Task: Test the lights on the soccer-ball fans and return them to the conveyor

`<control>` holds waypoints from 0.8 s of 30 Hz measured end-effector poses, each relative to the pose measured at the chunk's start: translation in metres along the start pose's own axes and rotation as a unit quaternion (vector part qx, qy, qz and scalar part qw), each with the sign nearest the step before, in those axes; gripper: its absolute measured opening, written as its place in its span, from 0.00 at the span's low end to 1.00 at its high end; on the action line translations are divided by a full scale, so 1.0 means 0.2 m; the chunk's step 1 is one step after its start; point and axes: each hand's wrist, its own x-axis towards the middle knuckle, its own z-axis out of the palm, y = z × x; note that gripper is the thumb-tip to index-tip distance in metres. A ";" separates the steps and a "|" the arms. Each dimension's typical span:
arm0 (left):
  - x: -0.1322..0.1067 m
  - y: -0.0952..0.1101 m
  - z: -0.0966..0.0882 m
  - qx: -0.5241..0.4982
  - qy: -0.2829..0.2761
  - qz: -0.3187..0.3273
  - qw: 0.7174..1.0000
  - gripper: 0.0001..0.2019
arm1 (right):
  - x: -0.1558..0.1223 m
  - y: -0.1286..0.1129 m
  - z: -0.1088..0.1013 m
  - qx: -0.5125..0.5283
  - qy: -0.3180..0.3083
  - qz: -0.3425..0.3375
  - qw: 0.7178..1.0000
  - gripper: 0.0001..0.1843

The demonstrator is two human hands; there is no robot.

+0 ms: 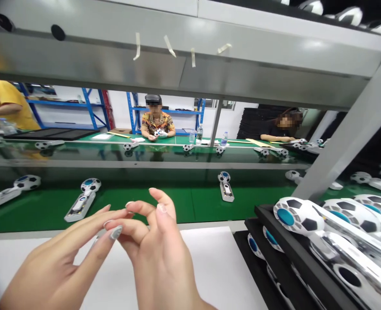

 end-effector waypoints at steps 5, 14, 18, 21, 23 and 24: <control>0.00 -0.01 -0.02 0.002 -0.015 -0.014 1.000 0.16 | -0.01 0.00 0.01 -0.016 0.015 0.009 1.000 0.17; 0.01 -0.02 -0.03 -0.043 -0.051 -0.057 0.996 0.14 | -0.01 0.01 0.01 -0.042 0.034 0.004 0.999 0.22; 0.00 -0.02 -0.02 -0.042 -0.069 -0.062 0.995 0.15 | -0.01 -0.02 0.01 -0.116 0.023 0.006 0.993 0.24; -0.01 -0.04 0.00 -0.037 -0.113 -0.050 0.992 0.16 | -0.02 -0.08 0.04 -0.277 -0.032 0.005 0.960 0.19; -0.01 -0.05 0.02 -0.038 -0.164 -0.038 0.985 0.13 | -0.04 -0.11 0.06 -0.404 -0.063 0.005 0.912 0.15; -0.01 -0.06 0.03 -0.046 -0.171 -0.042 0.983 0.12 | -0.05 -0.11 0.06 -0.447 -0.068 -0.001 0.892 0.13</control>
